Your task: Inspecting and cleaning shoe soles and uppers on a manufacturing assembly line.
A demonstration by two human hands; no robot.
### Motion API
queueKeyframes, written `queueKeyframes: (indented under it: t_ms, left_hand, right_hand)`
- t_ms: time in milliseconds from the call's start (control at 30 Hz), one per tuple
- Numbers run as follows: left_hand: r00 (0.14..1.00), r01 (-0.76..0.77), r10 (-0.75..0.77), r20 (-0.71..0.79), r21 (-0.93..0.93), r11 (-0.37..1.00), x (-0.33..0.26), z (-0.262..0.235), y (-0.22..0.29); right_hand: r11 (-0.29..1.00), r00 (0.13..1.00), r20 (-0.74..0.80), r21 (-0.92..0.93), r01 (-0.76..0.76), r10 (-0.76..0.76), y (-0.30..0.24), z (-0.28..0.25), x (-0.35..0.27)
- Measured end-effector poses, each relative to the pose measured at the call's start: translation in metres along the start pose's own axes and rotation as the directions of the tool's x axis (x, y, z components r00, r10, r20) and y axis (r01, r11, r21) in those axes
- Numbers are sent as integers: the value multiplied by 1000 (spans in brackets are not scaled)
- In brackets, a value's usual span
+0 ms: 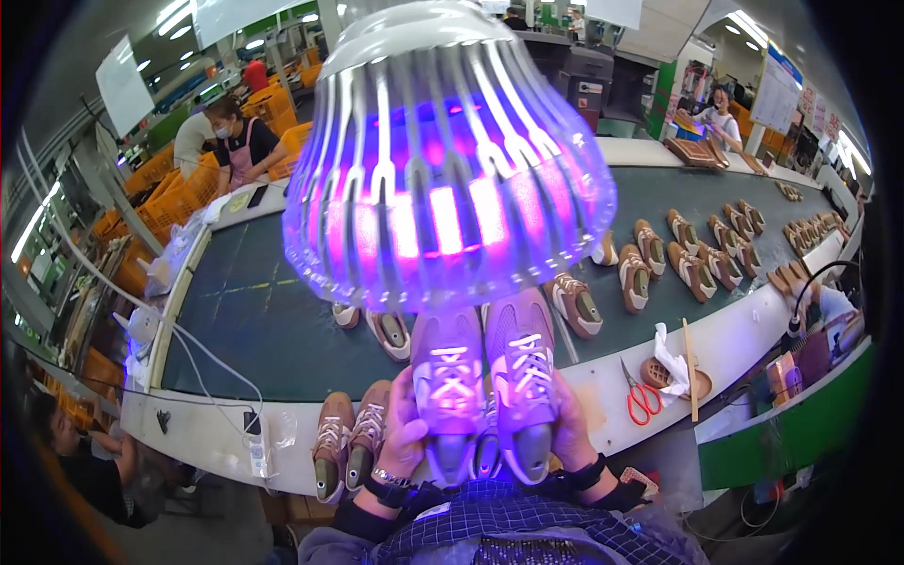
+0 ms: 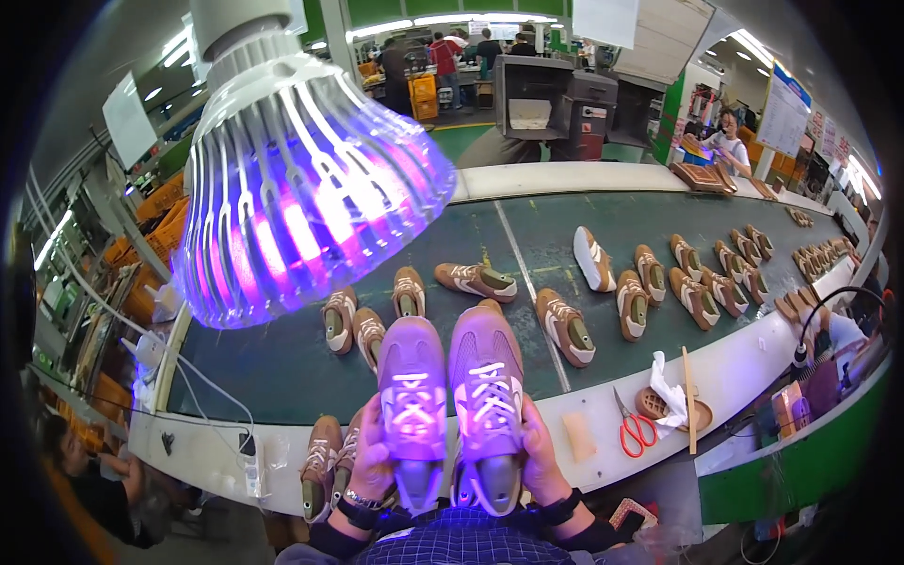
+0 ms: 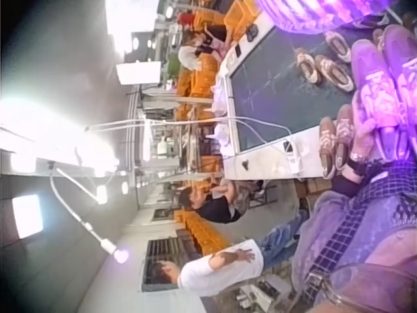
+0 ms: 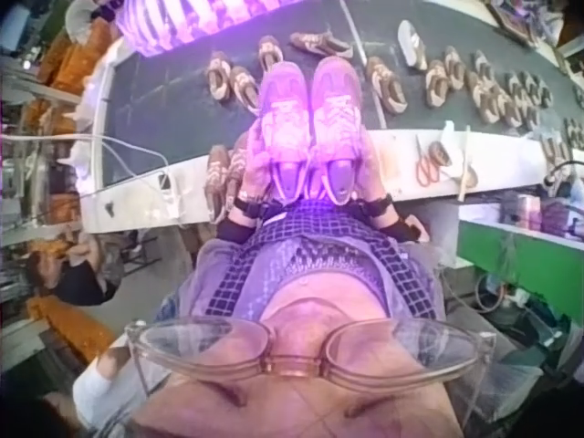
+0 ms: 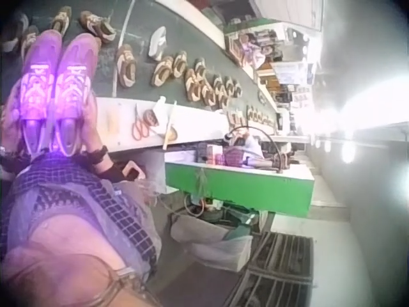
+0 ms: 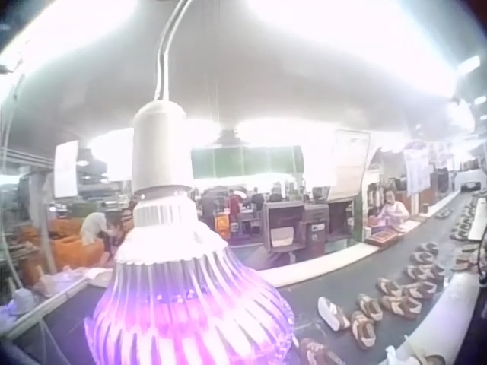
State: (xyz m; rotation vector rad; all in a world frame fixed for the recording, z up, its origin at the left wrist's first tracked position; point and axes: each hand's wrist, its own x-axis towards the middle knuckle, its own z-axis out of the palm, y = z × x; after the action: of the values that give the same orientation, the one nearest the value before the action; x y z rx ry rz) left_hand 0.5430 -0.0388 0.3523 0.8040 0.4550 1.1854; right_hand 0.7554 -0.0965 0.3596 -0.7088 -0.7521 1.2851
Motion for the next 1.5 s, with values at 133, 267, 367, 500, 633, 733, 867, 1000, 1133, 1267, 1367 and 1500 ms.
queueKeyframes:
  t_ms: [133,267,367,500,633,733,867,1000,1133,1267,1367,1500]
  left_hand:
    - [982,183,-187,-17,-129,974,-3,-25,-13]
    - [944,326,-328,35,-246,913,-20,-56,-21]
    - [905,425,-407,124,-309,851,-19,-66,-13]
    - [940,342,-335,69,-225,912,-22,-77,-11]
    - [951,307,-303,56,-231,923,-21,-75,-7]
    - [959,284,-273,77,-254,925,-15,-70,-2]
    - [971,172,-229,-68,-466,868,9,-61,0]
    - [956,79,-201,-216,-467,880,17,-76,-6]
    - [933,11,-199,-300,-528,849,21,-78,-18]
    - [897,0,-254,-362,-575,818,18,-80,-26]
    - [859,-19,-270,-436,-553,833,17,-84,-29]
    - [842,-26,-245,-481,-490,872,17,-83,-30]
  right_hand:
    - [972,982,-38,158,-176,184,29,-7,6]
    - [825,900,211,361,-434,381,43,-18,10]
    - [806,873,236,341,-485,426,56,-30,18]
    - [846,883,231,266,-462,409,40,-8,27]
    - [870,896,242,245,-428,373,34,-1,30]
    - [910,935,240,261,-321,261,34,-6,32]
    - [817,950,65,495,-295,304,33,-20,42]
    - [874,984,-76,474,-107,161,35,-12,45]
    - [893,965,-216,447,-38,149,51,-28,36]
    - [912,936,-301,406,-49,184,60,-32,28]
    - [913,913,-357,407,-38,197,59,-20,26]
    - [906,906,-373,423,-24,198,60,-20,24]
